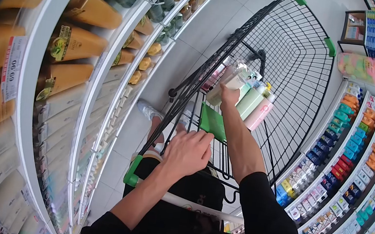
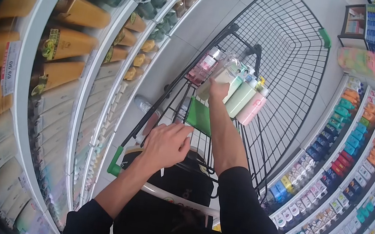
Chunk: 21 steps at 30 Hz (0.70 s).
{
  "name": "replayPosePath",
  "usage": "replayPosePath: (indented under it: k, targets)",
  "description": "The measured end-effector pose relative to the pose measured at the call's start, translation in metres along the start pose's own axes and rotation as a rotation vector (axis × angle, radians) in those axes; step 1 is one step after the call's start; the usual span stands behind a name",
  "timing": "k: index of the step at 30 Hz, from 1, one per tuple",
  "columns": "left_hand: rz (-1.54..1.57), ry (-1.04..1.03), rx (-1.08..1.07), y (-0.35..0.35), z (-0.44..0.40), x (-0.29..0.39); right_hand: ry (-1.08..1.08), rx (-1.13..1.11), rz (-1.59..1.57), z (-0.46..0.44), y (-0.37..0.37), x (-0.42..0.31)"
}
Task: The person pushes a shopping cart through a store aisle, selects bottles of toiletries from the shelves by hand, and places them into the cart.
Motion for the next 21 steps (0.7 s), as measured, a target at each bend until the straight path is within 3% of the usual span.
replayPosePath:
  k: [5,8,21]
  targets:
    - [-0.003,0.026,-0.003,-0.004,0.001,0.0,0.135,0.031,0.25,-0.007,-0.014,-0.003]
    - [0.008,0.028,-0.008,-0.004,0.001,0.002,0.088,-0.019,0.476,-0.017,-0.009,-0.006]
    - [0.02,0.023,0.005,-0.017,0.007,0.013,0.142,-0.028,0.524,-0.027,0.001,-0.001]
Point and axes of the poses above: each hand's wrist, its own z-axis away from the middle knuckle, its own y-axis out of the back of the hand, x = y × z, the point moved 1 cm from there along -z, towards the middle knuckle
